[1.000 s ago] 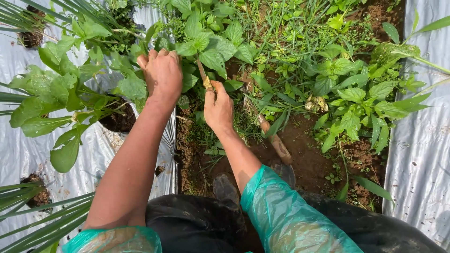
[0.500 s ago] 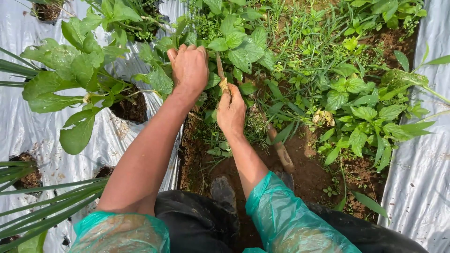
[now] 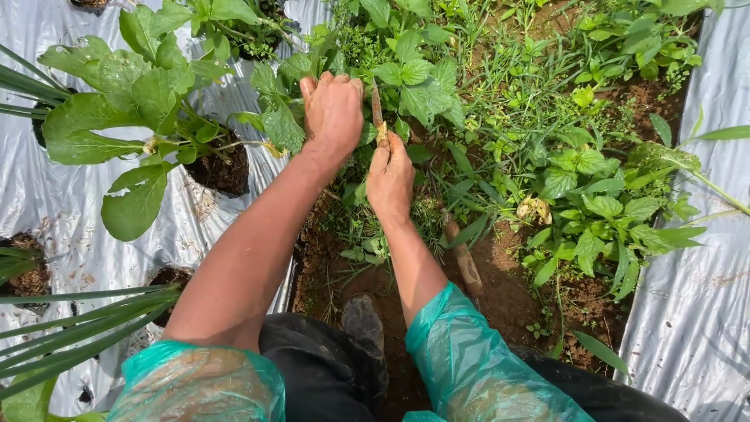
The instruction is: Weeding a garden bed by pulling unwanted plants by hand and using a small hand tool to clear the soil.
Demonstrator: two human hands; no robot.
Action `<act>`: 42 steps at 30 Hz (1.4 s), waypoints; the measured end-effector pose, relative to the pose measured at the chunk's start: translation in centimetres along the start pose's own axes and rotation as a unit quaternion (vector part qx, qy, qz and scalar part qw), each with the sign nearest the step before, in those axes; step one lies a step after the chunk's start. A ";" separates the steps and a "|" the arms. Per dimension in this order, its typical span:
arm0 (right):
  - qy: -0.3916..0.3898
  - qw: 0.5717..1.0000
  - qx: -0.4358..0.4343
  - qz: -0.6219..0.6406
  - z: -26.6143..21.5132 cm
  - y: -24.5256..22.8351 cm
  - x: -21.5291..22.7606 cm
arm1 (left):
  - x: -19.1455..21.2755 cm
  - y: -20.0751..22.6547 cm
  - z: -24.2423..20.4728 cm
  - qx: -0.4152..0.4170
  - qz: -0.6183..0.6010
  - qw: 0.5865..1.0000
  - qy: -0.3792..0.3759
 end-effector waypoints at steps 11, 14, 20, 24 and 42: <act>0.012 0.999 0.028 -0.023 -0.4 0.9 -0.3 | 3.6 -0.7 -0.5 -0.113 0.078 0.982 0.132; 0.018 0.999 0.032 -0.023 -0.2 0.1 0.2 | 2.6 -0.6 -0.1 -0.170 0.048 0.973 0.151; 0.010 0.996 0.079 -0.045 0.3 -0.4 0.3 | 0.5 0.2 2.1 -0.099 0.039 0.994 0.037; 0.021 0.990 0.111 -0.082 1.2 0.2 0.2 | -0.7 -0.2 2.4 -0.070 0.027 0.997 0.010; 0.003 0.985 0.125 -0.117 1.6 -0.3 -0.4 | -1.8 -0.3 1.8 -0.042 -0.067 0.996 0.041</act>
Point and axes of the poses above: each hand's wrist, its own z-axis towards the middle knuckle, its own x-axis out of the back of the hand, y = z × x, the point moved 2 cm from there along z, towards the middle knuckle, and after that the axes turned 9 degrees about y, right-handed, at the moved point
